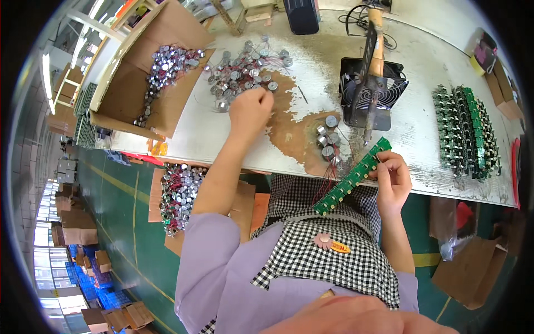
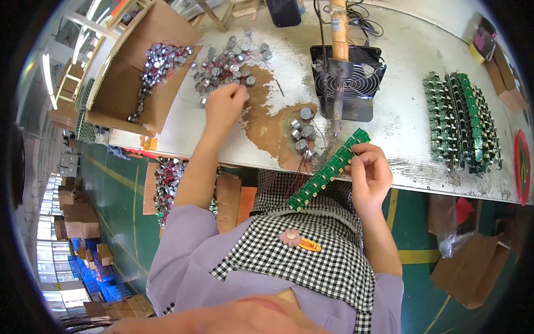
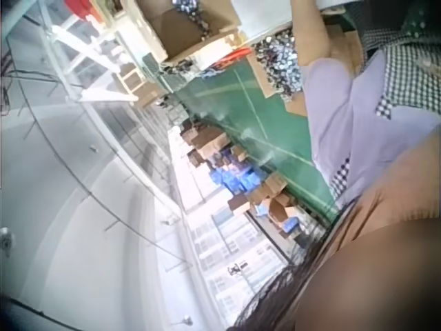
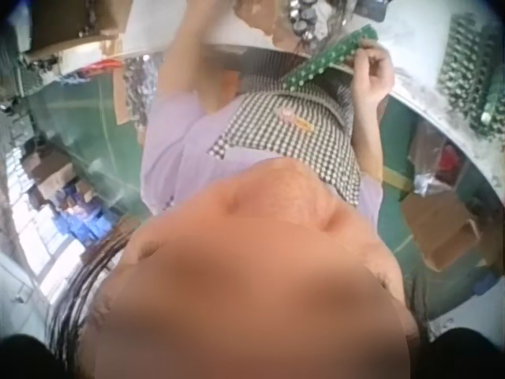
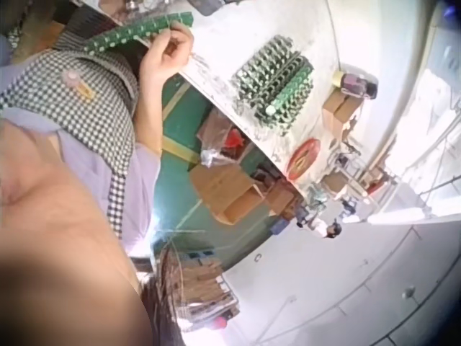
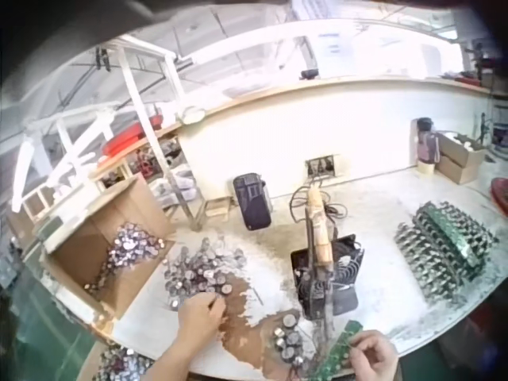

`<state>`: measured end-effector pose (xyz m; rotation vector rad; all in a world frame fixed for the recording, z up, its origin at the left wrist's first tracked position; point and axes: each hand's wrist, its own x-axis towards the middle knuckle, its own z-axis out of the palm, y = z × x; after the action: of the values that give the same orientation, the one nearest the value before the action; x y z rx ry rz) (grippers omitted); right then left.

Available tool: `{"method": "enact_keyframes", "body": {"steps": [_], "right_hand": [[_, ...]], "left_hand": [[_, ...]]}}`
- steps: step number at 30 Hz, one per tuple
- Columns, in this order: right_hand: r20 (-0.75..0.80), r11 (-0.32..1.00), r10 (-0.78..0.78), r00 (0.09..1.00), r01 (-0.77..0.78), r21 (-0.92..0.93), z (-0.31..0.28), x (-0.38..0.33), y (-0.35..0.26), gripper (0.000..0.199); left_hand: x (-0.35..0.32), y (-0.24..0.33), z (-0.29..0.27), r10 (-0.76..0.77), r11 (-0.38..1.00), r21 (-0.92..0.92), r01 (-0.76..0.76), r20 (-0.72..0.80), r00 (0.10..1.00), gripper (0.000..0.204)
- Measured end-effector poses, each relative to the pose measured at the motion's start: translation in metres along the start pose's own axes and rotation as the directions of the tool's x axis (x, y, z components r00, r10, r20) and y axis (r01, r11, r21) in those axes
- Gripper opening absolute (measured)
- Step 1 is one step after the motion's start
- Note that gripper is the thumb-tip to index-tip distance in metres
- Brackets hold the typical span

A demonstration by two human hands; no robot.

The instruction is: The person inserts electronic components into PCB strips by hand, taking components from a storage box and placing them into the circuit boards at an assembly station.

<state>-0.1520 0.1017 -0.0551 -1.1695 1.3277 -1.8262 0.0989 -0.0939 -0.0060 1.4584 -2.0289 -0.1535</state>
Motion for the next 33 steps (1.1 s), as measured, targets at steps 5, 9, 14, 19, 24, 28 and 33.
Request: {"method": "enact_keyframes", "body": {"steps": [5,9,14,19,24,28,33], "right_hand": [[-0.007,1.000,0.012,1.000,-0.012,0.014,0.001,0.000,-0.003,0.005],[-0.021,0.994,-0.085,0.996,0.084,-0.067,0.003,-0.001,0.001,0.005],[0.003,0.959,-0.184,0.983,0.180,-0.221,0.002,0.000,-0.002,0.005],[-0.014,0.992,-0.110,0.994,0.109,-0.069,0.003,-0.004,0.001,0.005],[0.016,0.993,-0.119,0.993,0.119,-0.027,0.007,0.001,-0.008,0.002],[0.080,0.959,-0.223,0.972,0.233,-0.159,0.007,0.003,-0.006,0.004],[0.025,0.982,-0.181,0.983,0.182,-0.048,0.008,-0.001,-0.008,0.007]], "left_hand": [[0.046,-0.011,-0.009,0.040,0.956,-0.281,-0.085,-0.163,0.986,0.020],[0.051,0.001,-0.013,-0.095,0.017,-0.991,0.132,0.130,0.987,0.024],[0.003,0.044,-0.012,0.087,-0.053,-0.897,0.438,0.433,0.897,0.024],[-0.058,0.075,-0.008,0.157,0.094,-0.774,0.626,0.632,0.759,0.021],[-0.076,0.089,0.007,0.086,0.184,-0.769,0.613,0.633,0.769,0.018],[-0.082,0.105,0.013,0.042,0.250,-0.794,0.554,0.580,0.814,0.013],[-0.085,0.112,0.019,0.062,0.301,-0.799,0.520,0.561,0.826,0.007]]}}
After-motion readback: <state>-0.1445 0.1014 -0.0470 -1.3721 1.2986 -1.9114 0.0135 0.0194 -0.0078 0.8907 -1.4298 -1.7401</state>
